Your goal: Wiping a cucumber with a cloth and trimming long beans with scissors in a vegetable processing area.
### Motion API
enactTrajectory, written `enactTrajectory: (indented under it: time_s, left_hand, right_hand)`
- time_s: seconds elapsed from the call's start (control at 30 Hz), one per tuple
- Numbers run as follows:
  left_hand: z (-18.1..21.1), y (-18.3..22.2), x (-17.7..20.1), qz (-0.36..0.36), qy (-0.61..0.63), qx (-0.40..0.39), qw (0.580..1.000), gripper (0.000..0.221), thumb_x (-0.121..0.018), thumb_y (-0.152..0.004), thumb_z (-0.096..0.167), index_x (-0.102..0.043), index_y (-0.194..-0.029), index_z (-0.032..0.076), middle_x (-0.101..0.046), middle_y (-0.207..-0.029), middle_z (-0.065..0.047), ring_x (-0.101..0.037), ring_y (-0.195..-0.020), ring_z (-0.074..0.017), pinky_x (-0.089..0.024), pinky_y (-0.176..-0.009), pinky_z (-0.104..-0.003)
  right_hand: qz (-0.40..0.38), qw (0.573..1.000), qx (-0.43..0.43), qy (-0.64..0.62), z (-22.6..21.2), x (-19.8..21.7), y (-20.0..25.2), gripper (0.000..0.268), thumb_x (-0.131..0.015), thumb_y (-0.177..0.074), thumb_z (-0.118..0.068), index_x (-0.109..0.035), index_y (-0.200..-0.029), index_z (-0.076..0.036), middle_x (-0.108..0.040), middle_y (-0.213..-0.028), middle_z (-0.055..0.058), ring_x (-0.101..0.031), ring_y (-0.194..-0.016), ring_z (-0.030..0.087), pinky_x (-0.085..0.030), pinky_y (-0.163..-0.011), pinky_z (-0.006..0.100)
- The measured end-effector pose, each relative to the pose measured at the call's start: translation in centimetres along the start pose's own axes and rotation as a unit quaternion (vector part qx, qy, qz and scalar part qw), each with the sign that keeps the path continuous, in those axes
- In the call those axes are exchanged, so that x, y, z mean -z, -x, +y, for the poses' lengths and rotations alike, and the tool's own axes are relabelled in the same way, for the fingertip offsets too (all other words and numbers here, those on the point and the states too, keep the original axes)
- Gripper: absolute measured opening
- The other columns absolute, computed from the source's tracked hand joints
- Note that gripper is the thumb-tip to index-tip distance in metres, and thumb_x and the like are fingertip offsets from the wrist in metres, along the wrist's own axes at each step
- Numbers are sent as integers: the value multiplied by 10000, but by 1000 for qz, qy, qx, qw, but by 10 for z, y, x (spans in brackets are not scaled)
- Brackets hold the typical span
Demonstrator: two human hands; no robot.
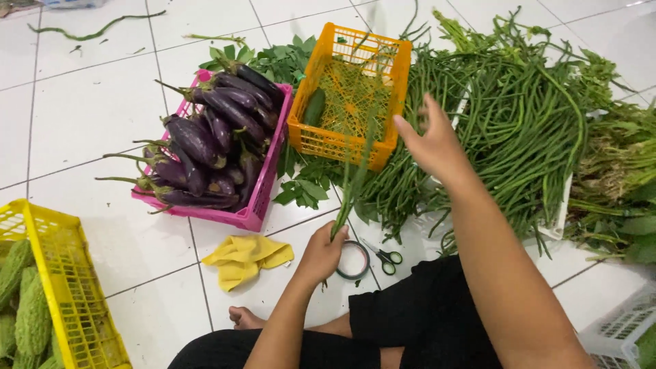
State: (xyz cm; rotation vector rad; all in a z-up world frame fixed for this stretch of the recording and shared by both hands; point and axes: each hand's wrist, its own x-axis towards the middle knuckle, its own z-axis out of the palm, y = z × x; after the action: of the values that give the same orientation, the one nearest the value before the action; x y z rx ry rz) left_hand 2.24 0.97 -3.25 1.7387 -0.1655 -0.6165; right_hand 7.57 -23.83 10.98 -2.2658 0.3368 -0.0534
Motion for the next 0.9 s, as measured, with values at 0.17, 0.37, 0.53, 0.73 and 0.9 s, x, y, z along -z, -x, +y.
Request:
enactTrajectory:
  time_s: [0.17, 0.37, 0.53, 0.73, 0.9]
  left_hand:
    - [-25, -13, -1, 29, -33, 9, 999, 334, -506, -1073, 265, -680, -980, -4, -706, -898, -218, -670, -906, -358, -512, -809, -437]
    - [-20, -8, -11, 43, -70, 23, 996, 340, -542, -1051, 275, -704, -1004, -20, -737, -982, -267, -690, -1015, -433, -517, -884, -508]
    - [-29, -10, -13, 49, -87, 35, 994, 323, -534, -1053, 280, -699, -983, 11, -678, -820, -200, -654, -857, -340, -513, -789, -448]
    - [-18, -4, -17, 49, -106, 60, 991, 325, -512, -1058, 280, -692, -949, 33, -625, -728, -133, -603, -735, -270, -481, -691, -392]
    - [-30, -7, -20, 47, -160, 54, 984, 292, -529, -1019, 321, -619, -897, 72, -607, -747, -45, -565, -710, -166, -484, -700, -306]
  right_hand:
    - [68, 997, -31, -33, 85, -7, 41, 572, -636, -1031, -470, -636, -1378, -14, -638, -1279, 244, -581, -1259, 439, -450, -1061, 590]
    - [185, 972, -140, -48, 155, 7, 82, 362, -664, -1020, -386, -718, -1262, -121, -695, -1130, 113, -693, -996, 293, -576, -807, 466]
    - [276, 949, -150, 11, 169, 21, 105, 234, -649, -1049, -242, -712, -1108, -24, -682, -975, 180, -699, -911, 370, -574, -707, 500]
    - [256, 941, -221, 8, 213, 10, 96, 287, -692, -1005, -330, -712, -1079, -54, -742, -937, 122, -724, -880, 320, -597, -650, 459]
    - [284, 940, -189, -3, 205, 10, 97, 246, -712, -946, -279, -735, -988, -38, -686, -750, 21, -593, -597, 164, -477, -571, 301]
